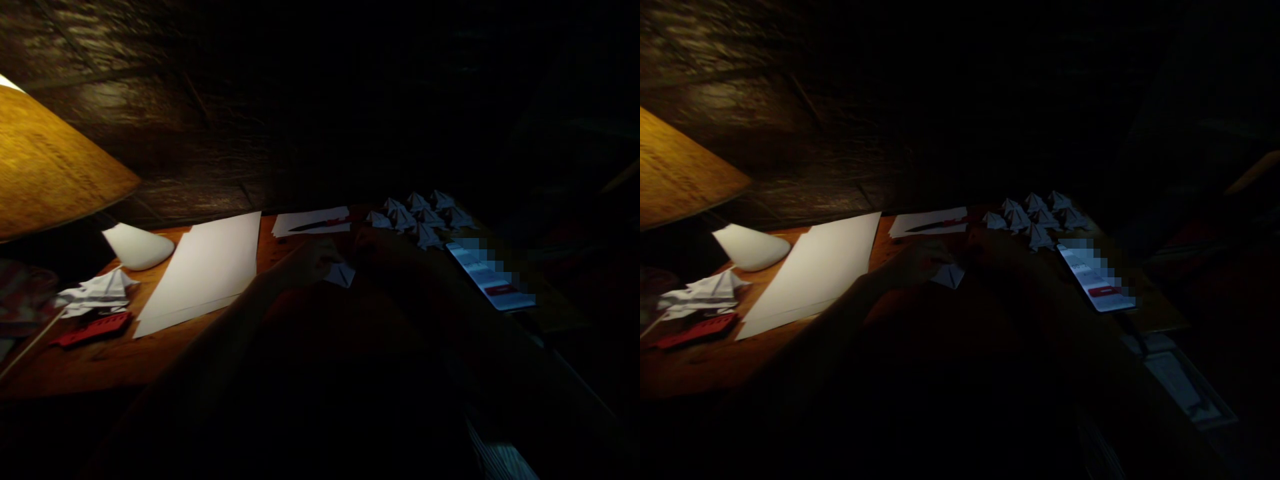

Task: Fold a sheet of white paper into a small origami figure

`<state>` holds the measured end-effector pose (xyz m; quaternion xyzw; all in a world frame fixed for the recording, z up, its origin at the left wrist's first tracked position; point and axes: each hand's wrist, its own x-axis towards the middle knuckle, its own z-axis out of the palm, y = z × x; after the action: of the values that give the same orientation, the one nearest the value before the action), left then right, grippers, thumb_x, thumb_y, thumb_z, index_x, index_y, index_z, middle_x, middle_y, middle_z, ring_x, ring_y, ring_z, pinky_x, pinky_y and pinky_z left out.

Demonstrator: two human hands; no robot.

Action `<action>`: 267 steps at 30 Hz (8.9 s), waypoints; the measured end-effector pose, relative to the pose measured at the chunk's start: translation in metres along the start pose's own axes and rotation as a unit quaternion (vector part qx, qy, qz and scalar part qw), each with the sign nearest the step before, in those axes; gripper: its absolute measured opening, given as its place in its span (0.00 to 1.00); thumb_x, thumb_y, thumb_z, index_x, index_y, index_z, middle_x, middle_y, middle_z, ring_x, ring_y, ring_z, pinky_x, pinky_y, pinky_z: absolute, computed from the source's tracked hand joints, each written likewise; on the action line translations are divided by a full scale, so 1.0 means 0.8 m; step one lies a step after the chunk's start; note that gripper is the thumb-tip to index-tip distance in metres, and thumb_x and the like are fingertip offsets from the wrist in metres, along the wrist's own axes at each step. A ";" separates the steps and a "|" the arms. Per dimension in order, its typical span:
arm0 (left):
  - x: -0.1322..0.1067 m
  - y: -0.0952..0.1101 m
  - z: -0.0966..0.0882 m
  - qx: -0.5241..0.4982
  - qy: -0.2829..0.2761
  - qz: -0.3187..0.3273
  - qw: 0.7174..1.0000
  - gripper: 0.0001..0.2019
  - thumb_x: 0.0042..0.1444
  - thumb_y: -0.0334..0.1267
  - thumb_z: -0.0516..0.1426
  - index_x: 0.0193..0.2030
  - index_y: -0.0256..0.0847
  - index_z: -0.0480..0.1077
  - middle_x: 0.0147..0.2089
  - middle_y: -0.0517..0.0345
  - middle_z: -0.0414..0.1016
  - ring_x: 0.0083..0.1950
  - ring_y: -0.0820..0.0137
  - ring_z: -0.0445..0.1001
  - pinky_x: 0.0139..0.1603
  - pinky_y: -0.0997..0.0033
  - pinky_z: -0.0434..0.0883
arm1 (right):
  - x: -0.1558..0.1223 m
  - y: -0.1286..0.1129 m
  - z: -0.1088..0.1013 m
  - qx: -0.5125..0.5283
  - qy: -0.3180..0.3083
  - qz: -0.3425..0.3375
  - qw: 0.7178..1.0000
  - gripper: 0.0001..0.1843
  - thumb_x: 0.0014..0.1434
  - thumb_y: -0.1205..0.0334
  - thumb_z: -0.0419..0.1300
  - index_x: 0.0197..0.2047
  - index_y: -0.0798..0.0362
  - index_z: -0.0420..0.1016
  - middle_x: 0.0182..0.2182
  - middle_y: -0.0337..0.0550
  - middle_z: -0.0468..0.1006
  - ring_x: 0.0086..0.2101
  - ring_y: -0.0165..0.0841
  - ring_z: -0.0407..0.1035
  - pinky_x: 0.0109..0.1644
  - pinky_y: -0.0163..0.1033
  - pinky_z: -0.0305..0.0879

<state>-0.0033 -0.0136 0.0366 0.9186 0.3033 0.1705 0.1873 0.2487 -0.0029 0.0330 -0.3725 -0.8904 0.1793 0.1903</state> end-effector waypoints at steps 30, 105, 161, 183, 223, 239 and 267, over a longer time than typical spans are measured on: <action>0.005 0.015 0.013 0.045 0.025 0.034 0.998 0.07 0.62 0.36 0.57 0.36 0.38 0.76 0.38 0.54 0.70 0.40 0.69 0.71 0.41 0.66 0.70 | -0.005 -0.001 0.000 0.089 -0.004 -0.006 0.996 0.05 0.60 0.59 0.65 0.36 0.51 0.80 0.43 0.43 0.77 0.41 0.34 0.73 0.45 0.39 0.66; 0.003 0.032 0.033 0.073 -0.018 0.074 0.994 0.15 0.61 0.30 0.52 0.55 0.39 0.68 0.55 0.47 0.65 0.58 0.58 0.65 0.60 0.53 0.70 | 0.015 -0.028 0.026 -0.113 0.092 0.310 0.939 0.21 0.60 0.51 0.61 0.41 0.63 0.83 0.43 0.66 0.82 0.42 0.48 0.78 0.42 0.43 0.71; 0.004 0.019 0.032 0.069 -0.036 0.073 0.994 0.19 0.63 0.32 0.53 0.60 0.43 0.69 0.60 0.48 0.65 0.60 0.59 0.67 0.61 0.53 0.70 | 0.015 -0.016 0.009 0.044 0.080 0.316 0.945 0.12 0.54 0.61 0.69 0.43 0.54 0.83 0.43 0.47 0.84 0.42 0.37 0.77 0.39 0.34 0.68; 0.001 0.017 0.031 0.133 -0.029 0.060 0.989 0.24 0.63 0.34 0.54 0.66 0.50 0.66 0.73 0.54 0.56 0.72 0.53 0.56 0.70 0.44 0.63 | 0.014 0.027 0.014 0.150 0.090 0.232 0.957 0.10 0.49 0.73 0.66 0.36 0.55 0.84 0.38 0.46 0.85 0.37 0.36 0.77 0.42 0.37 0.71; 0.001 0.017 0.032 0.152 -0.054 0.043 0.986 0.30 0.64 0.34 0.51 0.73 0.47 0.56 0.73 0.51 0.60 0.73 0.55 0.55 0.70 0.42 0.60 | 0.011 0.016 0.005 0.078 0.071 0.201 0.974 0.07 0.51 0.70 0.71 0.36 0.56 0.82 0.39 0.47 0.83 0.37 0.33 0.74 0.38 0.34 0.65; 0.004 0.014 0.037 0.157 -0.046 0.038 0.986 0.30 0.60 0.31 0.53 0.70 0.47 0.61 0.71 0.49 0.61 0.72 0.55 0.57 0.70 0.43 0.61 | 0.011 0.022 0.006 0.086 0.064 0.178 0.978 0.07 0.50 0.69 0.70 0.35 0.55 0.81 0.38 0.46 0.83 0.36 0.34 0.75 0.39 0.35 0.67; 0.010 0.027 0.034 0.165 -0.036 0.028 0.985 0.29 0.58 0.32 0.53 0.67 0.44 0.64 0.68 0.48 0.64 0.69 0.55 0.60 0.67 0.45 0.63 | 0.013 0.038 0.006 0.170 0.047 0.178 0.968 0.14 0.45 0.72 0.72 0.37 0.55 0.80 0.39 0.45 0.84 0.38 0.33 0.76 0.41 0.35 0.70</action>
<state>0.0251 -0.0314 0.0242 0.9507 0.2943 0.0898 0.0394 0.2579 0.0242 0.0170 -0.4949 -0.7563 0.3417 0.2575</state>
